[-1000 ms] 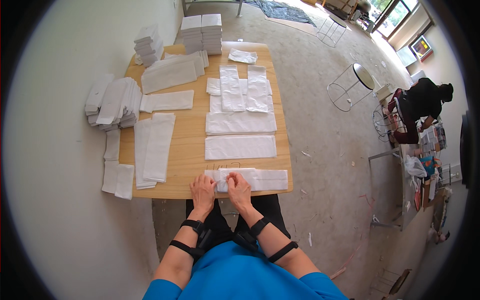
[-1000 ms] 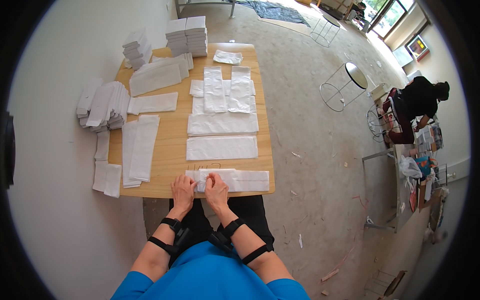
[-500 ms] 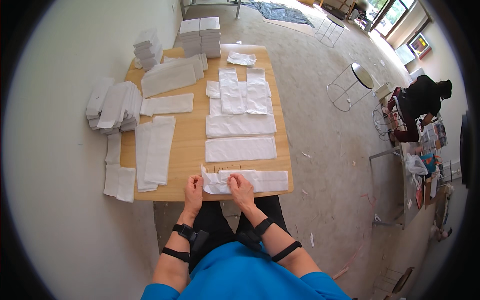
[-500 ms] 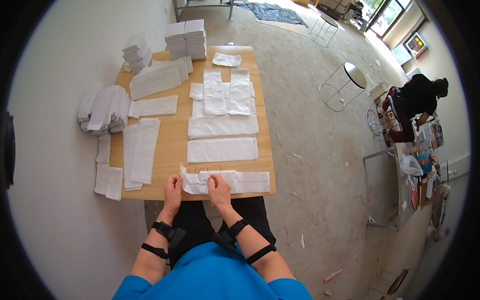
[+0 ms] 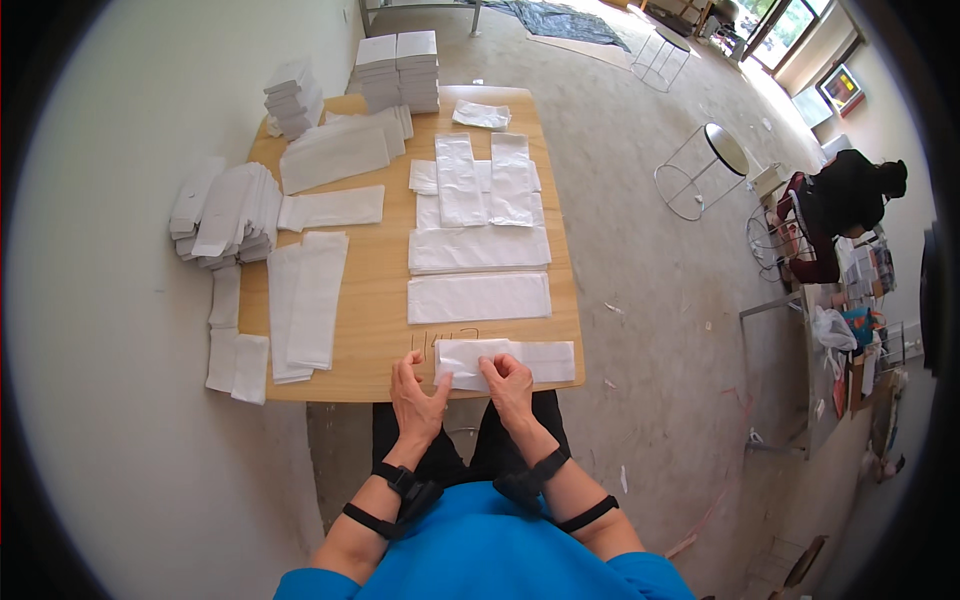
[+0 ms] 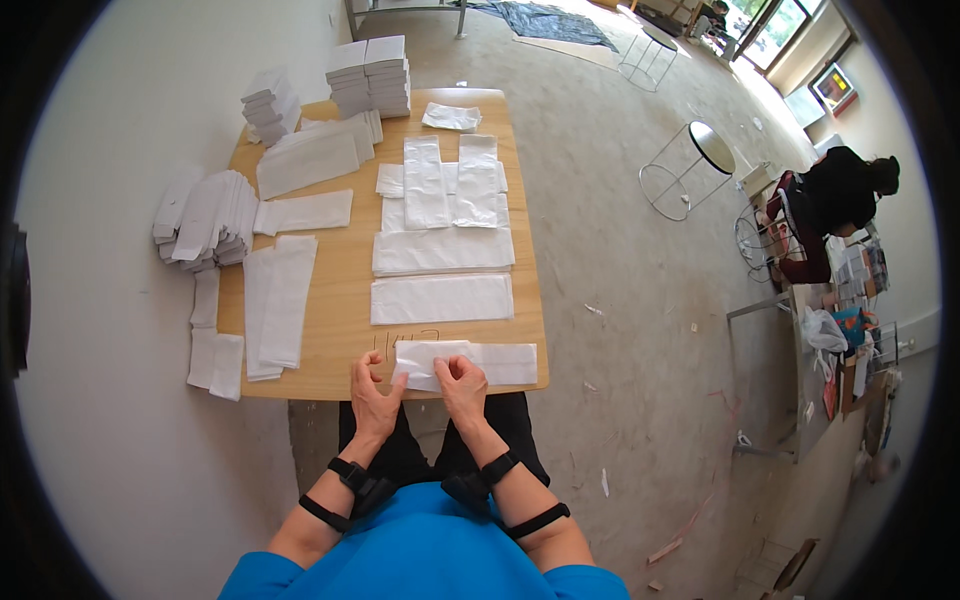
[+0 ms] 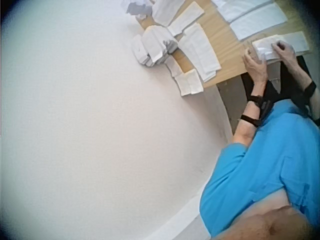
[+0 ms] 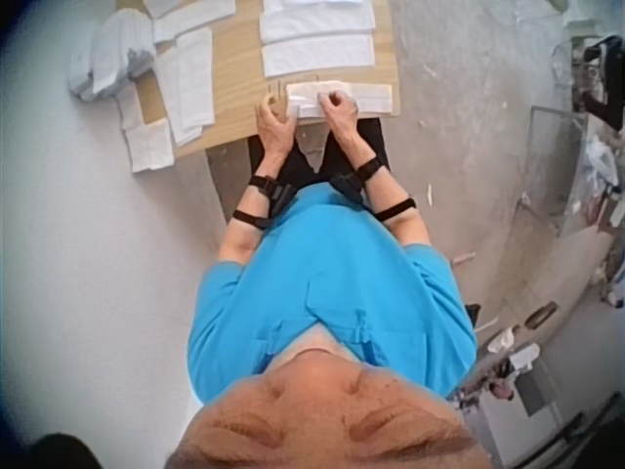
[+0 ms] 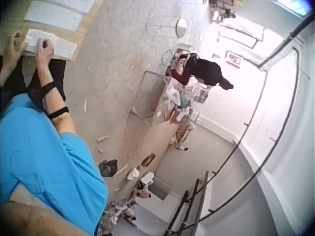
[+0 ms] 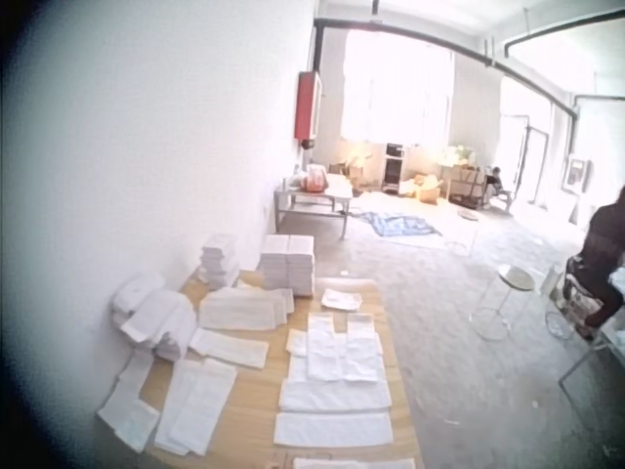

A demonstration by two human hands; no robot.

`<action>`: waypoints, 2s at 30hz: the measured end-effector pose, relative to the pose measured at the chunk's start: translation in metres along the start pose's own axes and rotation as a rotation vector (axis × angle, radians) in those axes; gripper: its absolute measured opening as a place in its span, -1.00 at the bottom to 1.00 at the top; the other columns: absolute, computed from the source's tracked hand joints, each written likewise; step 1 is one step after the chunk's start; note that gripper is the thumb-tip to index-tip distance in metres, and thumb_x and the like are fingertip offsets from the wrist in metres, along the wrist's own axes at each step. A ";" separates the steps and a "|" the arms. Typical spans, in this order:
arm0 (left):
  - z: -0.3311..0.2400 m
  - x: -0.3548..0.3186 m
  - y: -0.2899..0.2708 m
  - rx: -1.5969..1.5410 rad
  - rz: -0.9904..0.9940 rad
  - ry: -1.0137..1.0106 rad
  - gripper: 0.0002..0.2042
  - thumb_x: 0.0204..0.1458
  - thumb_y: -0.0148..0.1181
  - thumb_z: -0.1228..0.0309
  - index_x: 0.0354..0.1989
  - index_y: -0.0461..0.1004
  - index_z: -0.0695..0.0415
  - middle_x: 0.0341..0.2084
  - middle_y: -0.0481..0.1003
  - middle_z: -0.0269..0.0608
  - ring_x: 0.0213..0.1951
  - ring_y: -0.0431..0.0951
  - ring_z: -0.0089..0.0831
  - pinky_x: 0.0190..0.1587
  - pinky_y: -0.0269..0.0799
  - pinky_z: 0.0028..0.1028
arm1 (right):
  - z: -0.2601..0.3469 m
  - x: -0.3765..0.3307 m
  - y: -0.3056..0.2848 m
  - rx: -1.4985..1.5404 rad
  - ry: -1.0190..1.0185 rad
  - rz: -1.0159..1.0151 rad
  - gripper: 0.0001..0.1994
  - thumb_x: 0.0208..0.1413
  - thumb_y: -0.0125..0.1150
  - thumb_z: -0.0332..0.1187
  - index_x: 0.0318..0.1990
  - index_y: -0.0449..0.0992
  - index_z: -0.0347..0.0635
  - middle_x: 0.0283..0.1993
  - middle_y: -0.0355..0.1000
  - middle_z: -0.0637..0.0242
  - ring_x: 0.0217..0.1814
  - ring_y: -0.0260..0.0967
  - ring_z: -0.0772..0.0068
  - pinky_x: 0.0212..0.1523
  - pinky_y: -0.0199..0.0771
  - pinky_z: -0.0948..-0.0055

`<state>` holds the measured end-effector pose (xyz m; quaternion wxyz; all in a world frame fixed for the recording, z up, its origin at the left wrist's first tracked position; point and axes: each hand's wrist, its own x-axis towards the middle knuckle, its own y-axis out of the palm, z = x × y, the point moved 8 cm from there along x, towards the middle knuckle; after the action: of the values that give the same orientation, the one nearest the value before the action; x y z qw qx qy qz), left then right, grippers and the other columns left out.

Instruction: Fold long white plastic bags into rectangular stacks on a wooden table.

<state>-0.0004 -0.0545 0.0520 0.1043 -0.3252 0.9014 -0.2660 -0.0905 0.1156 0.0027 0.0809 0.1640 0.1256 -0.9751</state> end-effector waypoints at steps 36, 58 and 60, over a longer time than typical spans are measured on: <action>-0.041 0.011 -0.011 0.584 0.295 0.499 0.09 -0.35 0.51 0.13 0.36 -0.10 0.15 0.29 0.08 -0.10 0.36 -0.07 -0.05 0.34 -0.28 0.07 | 0.039 -0.006 0.030 -1.081 -0.635 0.475 0.21 -0.49 0.59 -0.26 0.42 -0.10 0.09 0.48 -0.23 0.19 0.54 -0.43 0.02 0.41 -0.50 -0.24; -0.017 0.025 0.038 0.631 0.592 0.618 -0.08 -0.27 0.44 0.21 0.32 0.06 0.05 0.12 0.25 -0.15 0.24 0.15 -0.18 0.36 -0.34 0.07 | 0.036 0.009 0.015 -1.069 -0.756 0.525 -0.10 -0.28 0.47 -0.38 0.32 0.13 0.03 0.31 0.14 0.30 0.41 0.00 0.18 0.37 -0.14 -0.17; -0.020 0.020 0.027 0.599 0.576 0.608 -0.12 -0.25 0.43 0.23 0.31 0.09 0.05 0.10 0.26 -0.15 0.24 0.15 -0.17 0.37 -0.34 0.05 | 0.042 0.003 0.017 -1.084 -0.764 0.535 -0.10 -0.28 0.46 -0.39 0.32 0.14 0.03 0.31 0.14 0.28 0.41 0.00 0.19 0.37 -0.16 -0.17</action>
<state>-0.0373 -0.0417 0.0534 -0.0047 0.0725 0.8284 -0.5554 -0.1028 0.0881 0.0360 0.4259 -0.2271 0.5110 -0.7113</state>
